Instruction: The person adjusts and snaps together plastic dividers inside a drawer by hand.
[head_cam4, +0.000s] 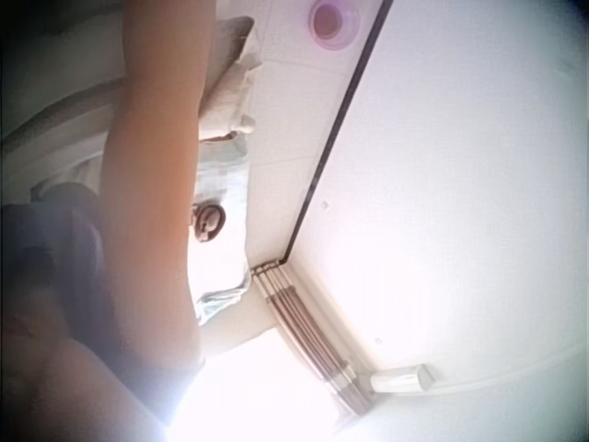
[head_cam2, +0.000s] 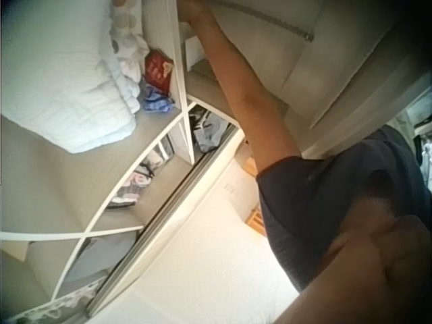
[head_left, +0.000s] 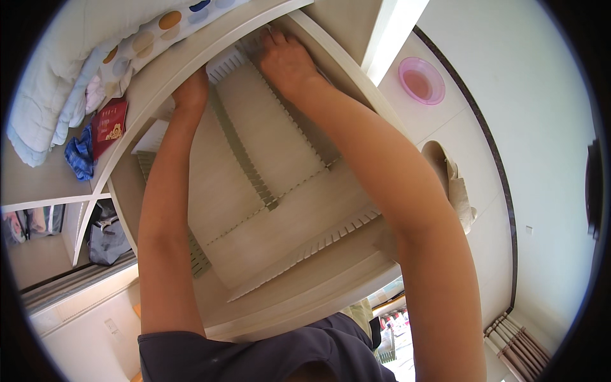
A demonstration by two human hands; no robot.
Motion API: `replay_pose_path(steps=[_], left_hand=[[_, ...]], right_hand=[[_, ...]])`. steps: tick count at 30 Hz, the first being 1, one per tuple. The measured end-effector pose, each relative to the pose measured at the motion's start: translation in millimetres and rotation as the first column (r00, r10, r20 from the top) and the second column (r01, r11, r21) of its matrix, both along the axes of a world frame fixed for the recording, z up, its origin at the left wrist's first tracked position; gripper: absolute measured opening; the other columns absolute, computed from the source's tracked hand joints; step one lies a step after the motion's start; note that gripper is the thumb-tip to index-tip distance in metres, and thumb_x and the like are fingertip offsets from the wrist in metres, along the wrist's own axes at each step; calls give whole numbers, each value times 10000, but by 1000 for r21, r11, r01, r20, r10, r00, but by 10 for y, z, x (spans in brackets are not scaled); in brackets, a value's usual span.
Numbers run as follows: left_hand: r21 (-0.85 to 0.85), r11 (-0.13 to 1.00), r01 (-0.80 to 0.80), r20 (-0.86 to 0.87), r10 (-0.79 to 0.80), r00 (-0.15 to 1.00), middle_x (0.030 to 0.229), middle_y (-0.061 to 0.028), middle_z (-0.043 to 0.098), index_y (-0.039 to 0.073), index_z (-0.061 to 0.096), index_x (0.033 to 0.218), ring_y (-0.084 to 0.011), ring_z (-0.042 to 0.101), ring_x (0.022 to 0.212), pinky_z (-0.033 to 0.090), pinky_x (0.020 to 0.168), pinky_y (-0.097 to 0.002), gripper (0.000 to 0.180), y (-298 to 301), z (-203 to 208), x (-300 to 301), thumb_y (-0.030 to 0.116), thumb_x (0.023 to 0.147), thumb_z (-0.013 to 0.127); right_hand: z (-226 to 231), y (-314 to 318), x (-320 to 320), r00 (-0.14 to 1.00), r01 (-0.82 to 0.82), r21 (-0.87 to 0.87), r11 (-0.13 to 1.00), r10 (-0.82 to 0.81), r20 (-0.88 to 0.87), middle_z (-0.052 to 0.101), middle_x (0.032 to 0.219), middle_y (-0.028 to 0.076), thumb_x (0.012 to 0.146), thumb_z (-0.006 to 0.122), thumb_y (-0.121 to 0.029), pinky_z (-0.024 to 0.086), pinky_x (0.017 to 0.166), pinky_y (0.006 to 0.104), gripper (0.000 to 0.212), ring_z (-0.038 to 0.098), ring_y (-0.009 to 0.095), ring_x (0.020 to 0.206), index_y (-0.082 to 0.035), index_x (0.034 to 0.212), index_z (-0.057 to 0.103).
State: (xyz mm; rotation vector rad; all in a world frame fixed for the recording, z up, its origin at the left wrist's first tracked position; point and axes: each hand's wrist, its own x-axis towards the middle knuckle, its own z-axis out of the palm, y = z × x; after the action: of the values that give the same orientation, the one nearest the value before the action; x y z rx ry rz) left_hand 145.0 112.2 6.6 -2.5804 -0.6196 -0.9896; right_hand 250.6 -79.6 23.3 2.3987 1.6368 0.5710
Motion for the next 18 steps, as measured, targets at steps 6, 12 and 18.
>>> replay_pose_path(steps=[6, 12, 18], left_hand=[[-37, 999, 24, -37, -25, 999, 933, -170, 650, 43, 648, 1017, -378, 610, 878, 470, 791, -458, 304, 30, -19, -30, 242, 790, 686], [-36, 999, -12, -62, 10, 998, 940, -171, 649, 47, 647, 1025, -377, 611, 880, 470, 790, -460, 305, 1, -17, -3, 245, 796, 678], [-77, 996, -46, -60, 42, 997, 962, -163, 646, 65, 647, 1041, -369, 609, 901, 470, 792, -459, 305, 9, -31, -1, 252, 802, 671]], right_hand=[[-13, 3, -96, 992, 119, -67, 991, -116, 41, 505, 1299, 160, 770, 632, -136, 370, 1014, 364, 275, 416, 325, 1235, -41, 1020, 698], [-12, 22, -96, 989, 142, -43, 989, -141, 43, 532, 1260, 162, 781, 627, -125, 374, 1015, 355, 273, 434, 320, 1219, -47, 1034, 695], [51, 25, -108, 990, 141, -70, 987, -141, -1, 556, 1230, 155, 787, 634, -121, 376, 1018, 347, 258, 440, 317, 1213, -52, 1027, 698]])
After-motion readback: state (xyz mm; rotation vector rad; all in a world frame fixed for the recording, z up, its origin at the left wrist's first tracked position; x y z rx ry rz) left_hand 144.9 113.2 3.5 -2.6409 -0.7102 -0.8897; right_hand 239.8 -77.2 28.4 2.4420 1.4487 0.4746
